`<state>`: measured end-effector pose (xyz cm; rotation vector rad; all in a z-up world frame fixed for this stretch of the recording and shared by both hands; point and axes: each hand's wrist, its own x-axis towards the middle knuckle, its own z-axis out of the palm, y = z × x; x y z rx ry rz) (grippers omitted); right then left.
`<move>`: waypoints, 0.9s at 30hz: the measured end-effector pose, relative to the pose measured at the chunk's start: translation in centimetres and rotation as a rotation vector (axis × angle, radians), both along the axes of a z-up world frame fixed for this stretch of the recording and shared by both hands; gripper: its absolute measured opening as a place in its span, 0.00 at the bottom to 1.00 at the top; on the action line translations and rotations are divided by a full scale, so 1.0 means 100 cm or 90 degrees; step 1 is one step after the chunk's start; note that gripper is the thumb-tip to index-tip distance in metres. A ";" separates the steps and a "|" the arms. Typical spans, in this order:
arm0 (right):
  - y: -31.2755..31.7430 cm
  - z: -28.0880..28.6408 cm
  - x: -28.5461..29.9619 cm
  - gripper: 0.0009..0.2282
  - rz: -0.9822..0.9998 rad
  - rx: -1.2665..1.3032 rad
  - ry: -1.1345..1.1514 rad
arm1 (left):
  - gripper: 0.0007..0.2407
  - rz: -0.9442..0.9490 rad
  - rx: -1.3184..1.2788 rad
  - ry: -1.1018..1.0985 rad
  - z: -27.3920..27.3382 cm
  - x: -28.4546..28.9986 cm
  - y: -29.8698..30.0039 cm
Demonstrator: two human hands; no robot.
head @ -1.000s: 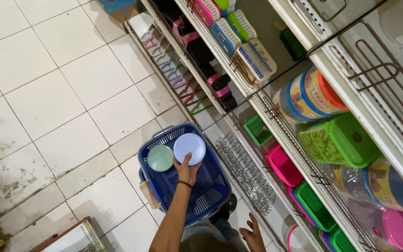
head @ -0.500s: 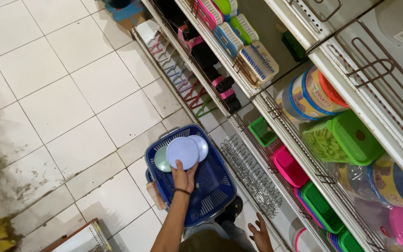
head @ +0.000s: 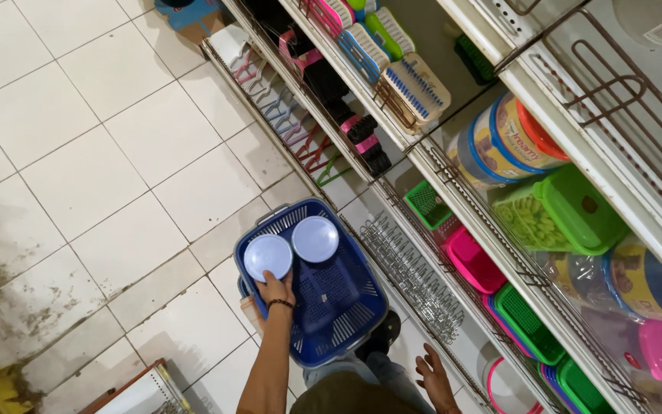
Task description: The person picks plastic storage containers and lids from a retail shelf and places them one at a time into a blue plastic basket on the floor. They occasionally stack containers together in their hands before adding them, gradually filling the basket with the collected containers.
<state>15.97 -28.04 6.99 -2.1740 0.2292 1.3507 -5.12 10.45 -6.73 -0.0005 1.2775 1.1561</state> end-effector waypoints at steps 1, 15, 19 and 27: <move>-0.002 0.000 -0.001 0.29 -0.005 0.000 -0.001 | 0.23 -0.005 0.000 -0.001 -0.001 0.001 0.002; 0.006 0.138 0.089 0.14 -0.359 0.752 -0.191 | 0.26 -0.196 -0.040 0.261 0.012 0.015 -0.064; 0.034 0.321 0.083 0.08 -0.164 0.533 -0.741 | 0.20 -0.355 0.116 0.439 0.011 0.039 -0.116; -0.043 0.386 0.181 0.14 -0.054 0.082 -1.313 | 0.10 -0.557 0.178 0.107 0.049 0.117 -0.156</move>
